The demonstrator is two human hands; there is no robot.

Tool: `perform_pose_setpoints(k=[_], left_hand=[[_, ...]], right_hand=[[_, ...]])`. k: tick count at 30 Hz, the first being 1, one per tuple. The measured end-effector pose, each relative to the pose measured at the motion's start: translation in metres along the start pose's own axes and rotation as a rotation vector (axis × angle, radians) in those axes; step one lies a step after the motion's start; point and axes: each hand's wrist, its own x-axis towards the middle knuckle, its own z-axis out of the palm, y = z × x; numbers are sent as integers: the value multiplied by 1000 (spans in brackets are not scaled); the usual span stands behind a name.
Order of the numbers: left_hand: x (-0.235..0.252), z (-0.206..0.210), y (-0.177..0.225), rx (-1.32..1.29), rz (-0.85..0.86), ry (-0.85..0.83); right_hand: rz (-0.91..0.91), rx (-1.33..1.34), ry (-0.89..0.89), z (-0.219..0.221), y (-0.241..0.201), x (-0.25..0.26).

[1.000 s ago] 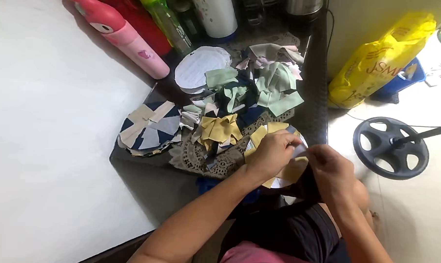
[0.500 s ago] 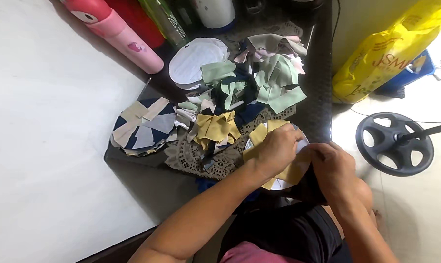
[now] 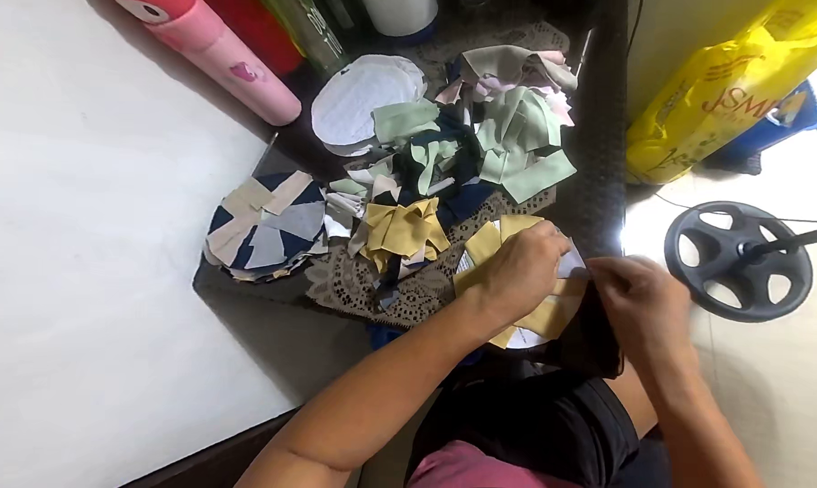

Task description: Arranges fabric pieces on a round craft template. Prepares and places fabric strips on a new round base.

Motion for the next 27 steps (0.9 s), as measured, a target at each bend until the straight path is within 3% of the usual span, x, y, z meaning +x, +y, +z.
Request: perform_pose_setpoints(k=[5, 19, 27], left_hand=[[0, 0, -1, 8, 22, 11], [1, -3, 0, 27, 3, -1], [-4, -37, 1, 14, -234, -97]], right_hand=[[52, 31, 30, -13, 6, 1], [-91, -142, -17, 14, 1, 5], [-144, -208, -46, 19, 3, 8]])
